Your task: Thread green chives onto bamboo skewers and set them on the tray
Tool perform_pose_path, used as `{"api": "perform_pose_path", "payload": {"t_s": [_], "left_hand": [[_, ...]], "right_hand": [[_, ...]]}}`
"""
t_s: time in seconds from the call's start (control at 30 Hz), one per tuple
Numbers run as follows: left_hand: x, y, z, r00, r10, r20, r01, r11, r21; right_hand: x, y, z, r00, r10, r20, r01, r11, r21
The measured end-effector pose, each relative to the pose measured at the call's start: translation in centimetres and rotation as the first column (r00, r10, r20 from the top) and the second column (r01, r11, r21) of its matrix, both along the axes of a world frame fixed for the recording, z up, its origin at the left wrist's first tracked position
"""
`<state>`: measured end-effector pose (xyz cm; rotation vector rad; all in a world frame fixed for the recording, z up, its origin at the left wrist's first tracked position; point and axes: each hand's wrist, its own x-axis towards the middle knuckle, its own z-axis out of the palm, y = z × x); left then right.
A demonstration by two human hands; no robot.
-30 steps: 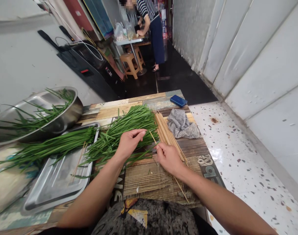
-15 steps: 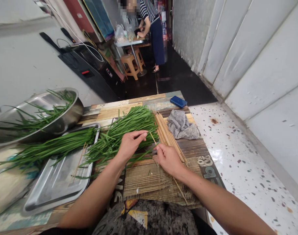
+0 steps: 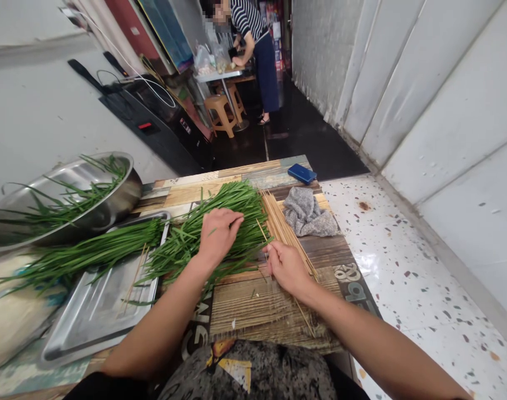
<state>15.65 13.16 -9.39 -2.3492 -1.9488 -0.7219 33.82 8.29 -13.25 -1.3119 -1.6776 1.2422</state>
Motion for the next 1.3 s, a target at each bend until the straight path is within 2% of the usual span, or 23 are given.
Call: {"api": "perform_pose_path", "payload": {"t_s": [0.07, 0.17, 0.3, 0.43, 0.53, 0.63, 0.7, 0.8, 0.97, 1.3], "left_hand": [[-0.2, 1.2, 0.0, 0.993, 0.017, -0.116, -0.017, 1.000, 0.002], [-0.1, 2.6, 0.0, 0.975, -0.020, -0.222, 0.010, 0.999, -0.045], [0.3, 3.2, 0.1, 0.963, -0.025, -0.269, 0.009, 0.998, -0.059], [0.6, 2.7, 0.3, 0.989, -0.022, -0.145, 0.015, 0.999, -0.048], [0.9, 1.8, 0.2, 0.995, -0.059, 0.081, 0.067, 0.993, -0.100], [1.4, 0.9, -0.5, 0.941, -0.033, 0.335, 0.110, 0.971, -0.213], [1.5, 0.6, -1.0, 0.907, 0.017, 0.422, 0.094, 0.966, -0.241], [1.5, 0.5, -1.5, 0.881, 0.049, 0.470, 0.076, 0.967, -0.243], [1.4, 0.6, -1.4, 0.857, 0.022, 0.515, 0.120, 0.963, -0.242], [0.9, 0.4, -1.3, 0.865, 0.011, 0.502, 0.132, 0.959, -0.249]], "right_hand": [[-0.1, 0.0, -0.2, 1.000, 0.003, 0.001, -0.003, 1.000, 0.002], [-0.1, 0.1, -0.4, 1.000, 0.005, -0.002, -0.005, 1.000, 0.015], [0.0, 0.2, -0.5, 1.000, 0.013, -0.003, -0.013, 1.000, 0.027], [0.0, 0.1, -0.4, 1.000, 0.006, -0.011, -0.006, 0.999, 0.034], [0.0, 0.1, -0.3, 1.000, 0.005, -0.012, -0.004, 1.000, 0.031], [0.0, 0.1, -0.3, 1.000, 0.009, -0.010, -0.008, 0.999, 0.034], [0.0, 0.1, -0.3, 1.000, 0.004, -0.016, -0.003, 0.999, 0.033], [0.0, 0.1, -0.3, 1.000, 0.000, -0.017, 0.000, 1.000, 0.026], [0.0, 0.1, -0.4, 1.000, 0.006, 0.002, -0.006, 1.000, 0.019], [0.0, 0.1, -0.2, 1.000, 0.007, -0.011, -0.007, 1.000, 0.005]]}}
